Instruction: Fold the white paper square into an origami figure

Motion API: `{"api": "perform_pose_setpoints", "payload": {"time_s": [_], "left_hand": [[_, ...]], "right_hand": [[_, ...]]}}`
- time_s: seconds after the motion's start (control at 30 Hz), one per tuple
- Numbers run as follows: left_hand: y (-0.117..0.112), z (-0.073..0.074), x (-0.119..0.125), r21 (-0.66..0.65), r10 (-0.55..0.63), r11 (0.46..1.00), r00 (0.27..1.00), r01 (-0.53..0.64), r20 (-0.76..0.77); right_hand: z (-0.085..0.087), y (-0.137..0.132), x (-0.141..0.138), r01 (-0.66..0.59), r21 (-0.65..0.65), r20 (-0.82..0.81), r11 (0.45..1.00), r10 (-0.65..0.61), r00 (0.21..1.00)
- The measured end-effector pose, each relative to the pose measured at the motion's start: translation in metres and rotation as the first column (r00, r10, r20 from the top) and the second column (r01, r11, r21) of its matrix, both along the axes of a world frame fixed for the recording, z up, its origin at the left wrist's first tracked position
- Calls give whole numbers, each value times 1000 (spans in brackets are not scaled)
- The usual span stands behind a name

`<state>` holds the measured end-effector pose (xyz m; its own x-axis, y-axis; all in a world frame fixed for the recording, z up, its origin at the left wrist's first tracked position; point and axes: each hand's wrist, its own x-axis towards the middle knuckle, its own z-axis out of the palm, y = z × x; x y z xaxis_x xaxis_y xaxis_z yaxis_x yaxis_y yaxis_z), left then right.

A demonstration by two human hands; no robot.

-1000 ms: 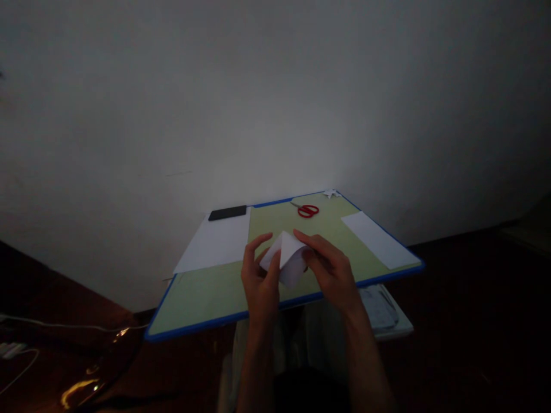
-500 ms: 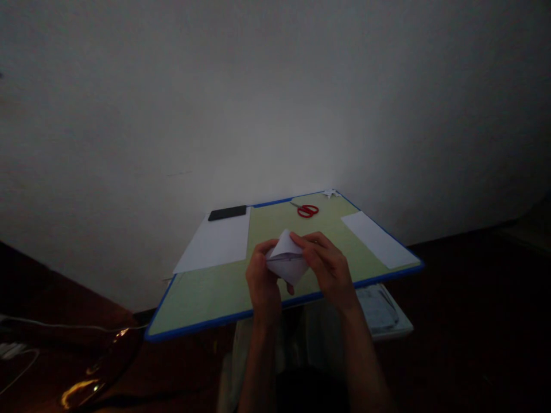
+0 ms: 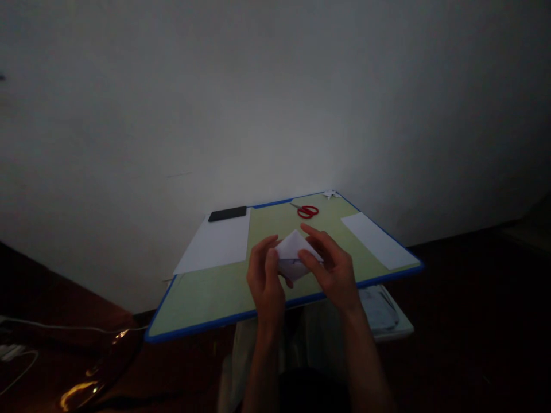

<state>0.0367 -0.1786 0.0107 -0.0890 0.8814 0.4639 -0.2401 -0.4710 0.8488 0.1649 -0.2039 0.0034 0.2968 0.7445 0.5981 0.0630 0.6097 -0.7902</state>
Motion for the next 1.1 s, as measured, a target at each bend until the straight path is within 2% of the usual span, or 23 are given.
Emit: {"api": "perform_pose_setpoints", "payload": {"time_s": [0.07,0.13,0.33,0.53,0.77,1.1], "left_hand": [[0,-2,-1,74,65,996,995,-59,-80],[2,-4,-4,149,91,986,985,-69,-147],[6,-4,-11,287,52,958,969,20,-240],[-1,3,-6,327,136,944,956,-46,-259],[-7,7,-1,329,145,943,959,-59,-244],[-10,6,6,302,87,953,976,-23,-200]], "right_hand": [[1,0,1,16,23,31,1000,-17,999],[2,0,2,35,50,59,998,-38,998],[4,-4,3,110,121,85,987,-121,989],[9,-5,-1,124,185,141,975,-151,978],[12,-6,-3,115,227,124,967,-146,981],[15,-9,-8,109,181,62,977,-122,991]]}}
